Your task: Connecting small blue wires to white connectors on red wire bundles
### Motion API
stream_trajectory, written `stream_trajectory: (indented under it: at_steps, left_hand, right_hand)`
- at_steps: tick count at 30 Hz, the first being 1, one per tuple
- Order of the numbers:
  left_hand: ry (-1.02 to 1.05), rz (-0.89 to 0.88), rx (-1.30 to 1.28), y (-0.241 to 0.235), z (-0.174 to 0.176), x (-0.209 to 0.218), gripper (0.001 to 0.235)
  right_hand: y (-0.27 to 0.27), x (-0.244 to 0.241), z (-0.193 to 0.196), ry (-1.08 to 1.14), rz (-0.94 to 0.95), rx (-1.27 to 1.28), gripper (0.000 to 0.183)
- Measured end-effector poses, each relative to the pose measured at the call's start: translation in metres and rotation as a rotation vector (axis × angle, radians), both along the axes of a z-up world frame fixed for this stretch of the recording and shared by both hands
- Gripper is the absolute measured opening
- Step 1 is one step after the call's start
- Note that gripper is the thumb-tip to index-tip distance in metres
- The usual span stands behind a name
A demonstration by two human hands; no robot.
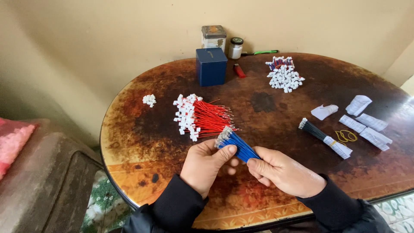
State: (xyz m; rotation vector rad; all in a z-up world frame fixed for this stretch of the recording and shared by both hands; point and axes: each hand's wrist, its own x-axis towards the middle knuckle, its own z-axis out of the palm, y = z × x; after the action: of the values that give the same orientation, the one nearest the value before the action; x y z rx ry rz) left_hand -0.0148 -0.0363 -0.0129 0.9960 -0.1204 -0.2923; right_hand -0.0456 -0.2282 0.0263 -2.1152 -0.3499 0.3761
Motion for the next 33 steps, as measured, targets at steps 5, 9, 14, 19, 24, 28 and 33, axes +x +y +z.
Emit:
stream_trajectory:
  at_steps: [5, 9, 14, 19, 24, 28, 33]
  left_hand:
    - [0.088, 0.013, -0.026, 0.003, 0.0, 0.001, 0.009]
    - [0.104, 0.009, -0.054, 0.002, -0.002, 0.002, 0.008]
    - [0.076, 0.016, -0.041, 0.001, -0.005, 0.002, 0.008]
    - [0.079, 0.03, -0.018, 0.0, -0.003, 0.001, 0.008]
    - [0.071, 0.02, -0.008, -0.001, -0.004, 0.001, 0.008]
    - [0.099, 0.007, -0.028, 0.001, 0.002, -0.001, 0.017]
    - [0.098, 0.024, -0.031, 0.0, 0.002, -0.001, 0.01]
  right_hand:
    - [0.001, 0.002, -0.011, 0.045, -0.025, 0.133, 0.028]
    - [0.002, 0.001, -0.008, 0.042, -0.052, 0.142, 0.028]
    - [-0.001, 0.003, -0.015, 0.031, -0.07, 0.159, 0.029]
    - [0.001, 0.001, -0.01, 0.066, -0.158, 0.131, 0.028]
    - [0.005, 0.001, -0.011, 0.02, -0.193, 0.137, 0.027]
    - [0.005, 0.0, -0.012, 0.067, -0.201, 0.175, 0.024]
    - [0.005, 0.0, -0.013, 0.037, -0.204, 0.179, 0.024]
